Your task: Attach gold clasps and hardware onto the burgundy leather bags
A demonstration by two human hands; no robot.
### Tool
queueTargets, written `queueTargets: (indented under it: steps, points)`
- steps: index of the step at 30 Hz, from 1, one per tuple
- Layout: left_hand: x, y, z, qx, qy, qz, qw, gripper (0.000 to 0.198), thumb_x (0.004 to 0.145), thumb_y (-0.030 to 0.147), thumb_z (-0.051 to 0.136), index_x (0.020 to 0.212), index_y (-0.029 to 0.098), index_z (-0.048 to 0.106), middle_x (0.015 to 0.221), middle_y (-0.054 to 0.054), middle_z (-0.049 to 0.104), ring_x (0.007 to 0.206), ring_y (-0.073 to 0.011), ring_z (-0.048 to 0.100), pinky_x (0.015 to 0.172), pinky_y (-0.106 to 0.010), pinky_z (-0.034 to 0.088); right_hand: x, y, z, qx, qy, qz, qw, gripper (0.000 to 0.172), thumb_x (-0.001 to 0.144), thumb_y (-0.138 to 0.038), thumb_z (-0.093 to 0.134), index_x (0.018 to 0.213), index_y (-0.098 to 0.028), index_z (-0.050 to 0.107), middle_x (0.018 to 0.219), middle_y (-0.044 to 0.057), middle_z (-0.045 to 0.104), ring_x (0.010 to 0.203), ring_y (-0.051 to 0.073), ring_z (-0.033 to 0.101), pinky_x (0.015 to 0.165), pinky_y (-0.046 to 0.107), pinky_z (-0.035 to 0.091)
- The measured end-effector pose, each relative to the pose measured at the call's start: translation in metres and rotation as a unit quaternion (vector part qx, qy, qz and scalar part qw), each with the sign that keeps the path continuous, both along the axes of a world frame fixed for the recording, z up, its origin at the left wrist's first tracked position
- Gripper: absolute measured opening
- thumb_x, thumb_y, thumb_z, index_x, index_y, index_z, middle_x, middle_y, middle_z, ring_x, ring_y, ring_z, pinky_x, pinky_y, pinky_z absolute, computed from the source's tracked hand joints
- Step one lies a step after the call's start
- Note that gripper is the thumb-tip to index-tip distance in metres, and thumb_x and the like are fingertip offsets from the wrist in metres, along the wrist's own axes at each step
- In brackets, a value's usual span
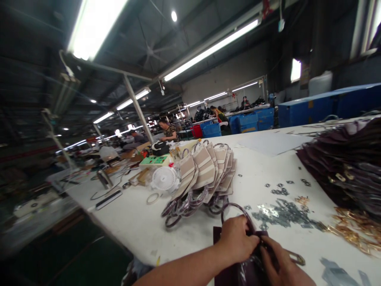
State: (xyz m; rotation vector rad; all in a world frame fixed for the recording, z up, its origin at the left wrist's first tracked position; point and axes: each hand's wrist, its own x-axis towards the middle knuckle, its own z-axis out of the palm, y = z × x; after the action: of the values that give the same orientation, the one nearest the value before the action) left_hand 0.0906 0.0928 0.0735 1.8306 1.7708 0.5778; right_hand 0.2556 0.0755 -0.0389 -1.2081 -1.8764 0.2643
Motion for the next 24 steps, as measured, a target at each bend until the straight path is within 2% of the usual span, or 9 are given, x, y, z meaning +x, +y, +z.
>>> queueTargets:
  steps: [4, 11, 14, 17, 20, 22, 24]
  points:
    - [0.0, 0.0, -0.002, 0.003, -0.003, 0.005, 1.0, 0.025, 0.071, 0.029, 0.069, 0.093, 0.021, 0.075, 0.096, -0.007, 0.077, 0.087, -0.0245, 0.068, 0.077, -0.031, 0.052, 0.0, 0.003, 0.006, 0.012, -0.002, 0.03, 0.999, 0.036, 0.073, -0.031, 0.055, 0.101, -0.028, 0.077, 0.111, 0.008, 0.077, 0.09, 0.032, 0.075, 0.073, 0.041, 0.064]
    - [-0.002, 0.002, -0.011, 0.008, -0.036, 0.006, 0.999, 0.028, 0.068, 0.022, 0.063, 0.094, 0.022, 0.075, 0.087, -0.003, 0.078, 0.079, -0.0207, 0.07, 0.062, -0.026, 0.045, -0.004, 0.004, 0.006, 0.005, -0.024, 0.019, 1.0, 0.034, 0.072, -0.027, 0.056, 0.1, -0.026, 0.077, 0.113, 0.008, 0.077, 0.082, 0.027, 0.076, 0.068, 0.034, 0.063]
    - [-0.002, 0.003, -0.017, 0.013, -0.045, 0.015, 0.999, 0.035, 0.067, 0.02, 0.063, 0.1, 0.023, 0.075, 0.089, -0.002, 0.078, 0.08, -0.0205, 0.071, 0.062, -0.025, 0.045, -0.005, 0.002, 0.006, -0.03, -0.007, 0.013, 0.999, 0.034, 0.073, -0.032, 0.056, 0.1, -0.029, 0.076, 0.111, 0.006, 0.078, 0.084, 0.029, 0.076, 0.067, 0.036, 0.063]
    - [-0.002, 0.001, -0.021, 0.012, -0.023, 0.007, 1.0, 0.035, 0.07, 0.02, 0.062, 0.103, 0.024, 0.075, 0.094, -0.003, 0.079, 0.084, -0.0221, 0.072, 0.065, -0.027, 0.049, -0.007, 0.001, 0.005, -0.093, 0.035, -0.006, 0.995, 0.032, 0.075, -0.039, 0.057, 0.101, -0.035, 0.075, 0.096, 0.003, 0.079, 0.085, 0.033, 0.076, 0.065, 0.04, 0.063]
    - [-0.001, -0.003, -0.021, 0.029, 0.014, -0.01, 0.999, 0.03, 0.075, 0.025, 0.063, 0.103, 0.025, 0.075, 0.098, -0.004, 0.079, 0.089, -0.0249, 0.072, 0.072, -0.03, 0.053, -0.011, 0.001, 0.0, -0.159, 0.078, -0.026, 0.984, 0.029, 0.079, -0.046, 0.056, 0.102, -0.038, 0.073, 0.083, 0.003, 0.078, 0.075, 0.034, 0.076, 0.058, 0.042, 0.061]
    - [-0.001, -0.006, -0.02, 0.048, 0.03, -0.023, 0.998, 0.028, 0.078, 0.032, 0.063, 0.103, 0.025, 0.075, 0.099, -0.005, 0.079, 0.09, -0.0263, 0.072, 0.076, -0.032, 0.054, -0.012, 0.002, -0.004, -0.18, 0.094, -0.025, 0.979, 0.03, 0.083, -0.05, 0.053, 0.105, -0.036, 0.07, 0.087, 0.003, 0.079, 0.073, 0.032, 0.076, 0.056, 0.04, 0.06]
    - [-0.001, -0.008, -0.018, 0.062, 0.039, -0.04, 0.996, 0.029, 0.082, 0.037, 0.063, 0.105, 0.024, 0.075, 0.1, -0.006, 0.078, 0.091, -0.0267, 0.072, 0.08, -0.034, 0.055, -0.011, 0.003, -0.005, -0.195, 0.108, -0.025, 0.975, 0.04, 0.087, -0.055, 0.05, 0.117, -0.033, 0.065, 0.097, 0.005, 0.079, 0.078, 0.031, 0.077, 0.062, 0.039, 0.062]
